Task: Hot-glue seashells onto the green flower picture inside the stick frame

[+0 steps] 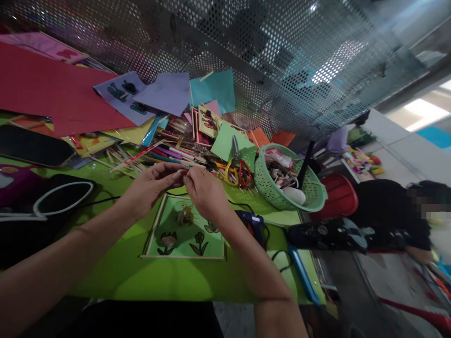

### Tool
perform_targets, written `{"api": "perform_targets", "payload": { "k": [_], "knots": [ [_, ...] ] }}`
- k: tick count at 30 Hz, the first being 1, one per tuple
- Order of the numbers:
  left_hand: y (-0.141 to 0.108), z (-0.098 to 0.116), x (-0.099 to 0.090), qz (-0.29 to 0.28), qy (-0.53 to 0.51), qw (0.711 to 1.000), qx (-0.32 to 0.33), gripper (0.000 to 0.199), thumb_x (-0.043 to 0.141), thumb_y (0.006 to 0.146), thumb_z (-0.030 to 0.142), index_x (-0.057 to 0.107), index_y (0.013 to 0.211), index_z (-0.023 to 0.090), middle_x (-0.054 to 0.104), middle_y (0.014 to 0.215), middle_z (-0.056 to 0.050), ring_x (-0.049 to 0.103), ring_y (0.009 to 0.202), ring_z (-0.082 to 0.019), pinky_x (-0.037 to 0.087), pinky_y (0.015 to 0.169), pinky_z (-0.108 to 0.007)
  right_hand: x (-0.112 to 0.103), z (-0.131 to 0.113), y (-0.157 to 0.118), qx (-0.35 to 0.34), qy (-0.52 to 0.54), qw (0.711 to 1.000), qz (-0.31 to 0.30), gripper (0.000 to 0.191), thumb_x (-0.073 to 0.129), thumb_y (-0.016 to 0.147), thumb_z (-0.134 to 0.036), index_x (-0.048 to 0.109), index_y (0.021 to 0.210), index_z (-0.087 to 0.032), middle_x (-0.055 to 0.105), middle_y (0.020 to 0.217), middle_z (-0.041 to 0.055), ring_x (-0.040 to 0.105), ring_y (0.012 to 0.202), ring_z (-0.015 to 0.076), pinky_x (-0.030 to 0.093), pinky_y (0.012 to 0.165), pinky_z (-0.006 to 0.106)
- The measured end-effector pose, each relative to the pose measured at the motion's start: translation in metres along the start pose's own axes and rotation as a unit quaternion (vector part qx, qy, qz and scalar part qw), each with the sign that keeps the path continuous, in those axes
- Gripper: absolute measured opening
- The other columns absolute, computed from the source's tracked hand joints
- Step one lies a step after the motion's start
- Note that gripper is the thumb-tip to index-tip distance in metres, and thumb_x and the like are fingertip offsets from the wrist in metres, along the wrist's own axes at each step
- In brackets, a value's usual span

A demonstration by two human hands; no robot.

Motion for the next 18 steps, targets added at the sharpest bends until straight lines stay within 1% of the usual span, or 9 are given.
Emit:
{"api": "perform_targets", "payload": {
  "k": [2, 4, 8, 10, 13, 16, 18],
  "knots": [
    [0.001, -0.001, 0.000, -0.002, 0.001, 1.000, 0.007, 0.028, 0.090, 0.071, 0.033, 0.079, 0.093, 0.020, 0.078, 0.095, -0.003, 0.070, 0.083, -0.012, 0.057, 0.085, -0.026, 0.002, 0.001, 0.000, -0.016, -0.054, 0.998, 0.009, 0.026, 0.040, 0.106, -0.031, 0.053, 0.086, -0.022, 0.065, 0.087, 0.0060, 0.056, 0.080, 0.0215, 0.037, 0.071, 0.033],
    [0.001, -0.002, 0.000, -0.005, 0.008, 1.000, 0.003, 0.030, 0.090, 0.070, 0.033, 0.078, 0.094, 0.020, 0.079, 0.097, -0.004, 0.070, 0.085, -0.013, 0.057, 0.087, -0.027, 0.003, 0.000, -0.001, -0.033, -0.086, 0.996, 0.022, 0.025, 0.039, 0.106, -0.029, 0.053, 0.087, -0.021, 0.066, 0.088, 0.0075, 0.057, 0.081, 0.0222, 0.037, 0.072, 0.033],
    [0.001, -0.002, 0.001, -0.025, 0.039, 0.999, 0.001, 0.040, 0.092, 0.067, 0.030, 0.077, 0.103, 0.019, 0.078, 0.103, -0.006, 0.071, 0.100, -0.019, 0.055, 0.095, -0.031, 0.003, -0.001, -0.001, -0.058, -0.094, 0.992, 0.062, 0.022, 0.042, 0.101, -0.021, 0.052, 0.082, -0.022, 0.065, 0.084, 0.0067, 0.056, 0.077, 0.0208, 0.038, 0.071, 0.032],
    [0.000, -0.001, 0.002, -0.034, 0.048, 0.998, 0.007, 0.040, 0.091, 0.069, 0.029, 0.077, 0.105, 0.020, 0.078, 0.105, -0.006, 0.070, 0.105, -0.020, 0.054, 0.097, -0.031, 0.003, -0.002, 0.000, -0.068, -0.084, 0.991, 0.077, 0.021, 0.043, 0.098, -0.018, 0.051, 0.080, -0.022, 0.064, 0.082, 0.0061, 0.055, 0.077, 0.0199, 0.038, 0.071, 0.031],
    [-0.001, 0.001, 0.006, -0.051, 0.055, 0.997, 0.006, 0.036, 0.088, 0.072, 0.031, 0.078, 0.105, 0.021, 0.078, 0.106, -0.006, 0.070, 0.107, -0.021, 0.054, 0.097, -0.031, 0.002, 0.000, 0.001, -0.059, -0.036, 0.994, 0.079, 0.021, 0.043, 0.094, -0.017, 0.047, 0.075, -0.023, 0.061, 0.078, 0.0046, 0.053, 0.074, 0.0183, 0.037, 0.070, 0.030],
    [-0.002, 0.003, 0.008, -0.068, 0.066, 0.995, -0.011, 0.037, 0.087, 0.073, 0.034, 0.078, 0.106, 0.020, 0.079, 0.105, -0.007, 0.070, 0.105, -0.022, 0.054, 0.098, -0.033, 0.000, 0.006, 0.002, 0.005, 0.066, 0.997, 0.048, 0.019, 0.046, 0.090, -0.019, 0.045, 0.072, -0.023, 0.057, 0.072, 0.0006, 0.050, 0.069, 0.0156, 0.035, 0.066, 0.028],
    [-0.001, 0.003, 0.009, -0.073, 0.066, 0.995, -0.026, 0.039, 0.087, 0.074, 0.036, 0.078, 0.107, 0.019, 0.079, 0.105, -0.008, 0.071, 0.103, -0.022, 0.054, 0.098, -0.034, -0.002, 0.012, 0.001, 0.054, 0.145, 0.988, 0.025, 0.017, 0.048, 0.089, -0.022, 0.047, 0.072, -0.023, 0.054, 0.069, -0.0021, 0.048, 0.066, 0.0140, 0.035, 0.064, 0.026]
  ]
}}
Point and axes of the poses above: each hand's wrist, its own y-axis towards the middle knuckle, its own x-axis out of the palm, z = x × y, the point moved 3 cm from there along y, towards the middle knuckle
